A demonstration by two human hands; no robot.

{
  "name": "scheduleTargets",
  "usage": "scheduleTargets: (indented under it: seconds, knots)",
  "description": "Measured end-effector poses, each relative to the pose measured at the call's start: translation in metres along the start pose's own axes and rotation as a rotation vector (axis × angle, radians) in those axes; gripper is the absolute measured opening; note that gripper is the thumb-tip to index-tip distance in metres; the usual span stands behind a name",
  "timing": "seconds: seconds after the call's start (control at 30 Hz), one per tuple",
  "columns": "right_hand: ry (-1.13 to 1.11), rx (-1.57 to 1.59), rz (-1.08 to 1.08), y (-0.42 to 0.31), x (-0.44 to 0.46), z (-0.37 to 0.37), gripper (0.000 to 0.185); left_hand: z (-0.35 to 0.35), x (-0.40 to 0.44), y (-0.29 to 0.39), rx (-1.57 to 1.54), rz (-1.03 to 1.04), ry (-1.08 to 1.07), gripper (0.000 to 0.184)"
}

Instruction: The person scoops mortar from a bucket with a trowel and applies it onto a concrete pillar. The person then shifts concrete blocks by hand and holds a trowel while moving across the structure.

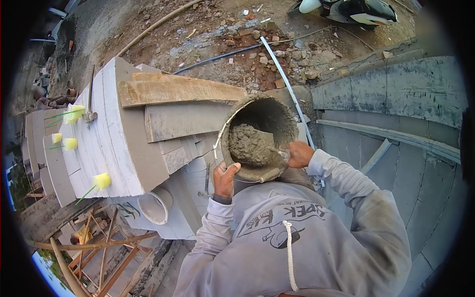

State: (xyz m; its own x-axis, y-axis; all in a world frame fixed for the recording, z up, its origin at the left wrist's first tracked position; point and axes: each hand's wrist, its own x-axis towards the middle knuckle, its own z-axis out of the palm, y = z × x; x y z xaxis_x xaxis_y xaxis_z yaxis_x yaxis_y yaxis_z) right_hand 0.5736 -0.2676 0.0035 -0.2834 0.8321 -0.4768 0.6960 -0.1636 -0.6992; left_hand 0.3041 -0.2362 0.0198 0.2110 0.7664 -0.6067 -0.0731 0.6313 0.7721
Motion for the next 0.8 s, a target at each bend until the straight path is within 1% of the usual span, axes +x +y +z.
scheduleTargets:
  seconds: [0.1,0.13,0.2,0.27,0.3,0.37,0.4,0.43,0.5,0.57,0.6,0.67,0.7,0.73,0.77,0.8]
  knots:
    - [0.046,-0.045,0.039,-0.001,-0.01,-0.016,0.035,0.001,0.011,0.022,-0.052,-0.019,-0.024,0.019]
    - [0.103,-0.071,0.062,-0.002,-0.017,-0.02,0.037,0.003,0.009,0.031,-0.058,-0.023,-0.046,0.017]
    - [0.084,-0.052,0.122,-0.017,-0.036,-0.037,0.038,0.009,0.001,0.05,-0.035,-0.041,-0.058,0.012]
    - [0.125,-0.105,0.18,-0.021,-0.052,-0.054,0.042,0.002,0.008,0.054,0.034,-0.028,-0.104,0.018]
    - [0.156,-0.072,0.19,-0.024,-0.063,-0.062,0.044,0.003,0.015,0.054,0.064,-0.019,-0.151,0.021]
    - [0.268,-0.05,0.227,-0.026,-0.09,-0.074,0.048,0.014,0.026,0.064,0.011,0.021,-0.176,0.018]
    - [0.27,0.012,0.274,-0.044,-0.106,-0.096,0.051,0.027,0.026,0.072,0.078,0.064,-0.146,0.015]
    - [0.436,-0.023,0.192,-0.039,-0.122,-0.102,0.05,0.03,0.032,0.077,0.142,0.118,-0.226,0.014]
    - [0.482,0.059,0.244,-0.049,-0.16,-0.14,0.043,0.03,0.045,0.069,0.168,0.102,-0.193,0.013]
    - [0.584,-0.004,0.204,-0.055,-0.205,-0.188,0.037,0.049,0.038,0.079,0.116,0.128,-0.201,0.012]
    - [0.62,-0.033,0.173,-0.058,-0.229,-0.217,0.035,0.049,0.045,0.073,0.122,0.109,-0.207,0.012]
    - [0.762,0.015,0.22,-0.074,-0.282,-0.271,0.027,0.067,0.04,0.071,0.065,0.095,-0.166,0.011]
    - [0.837,0.162,0.235,-0.071,-0.308,-0.294,0.023,0.075,0.038,0.07,0.042,0.084,-0.146,0.011]
    - [0.905,0.282,0.187,-0.065,-0.333,-0.317,0.02,0.08,0.039,0.066,0.02,0.079,-0.155,0.012]
    - [0.996,0.321,0.171,-0.065,-0.358,-0.342,0.021,0.079,0.042,0.057,0.023,0.062,-0.152,0.012]
    - [1.06,0.407,0.09,-0.059,-0.38,-0.366,0.019,0.076,0.047,0.046,0.024,0.048,-0.149,0.013]
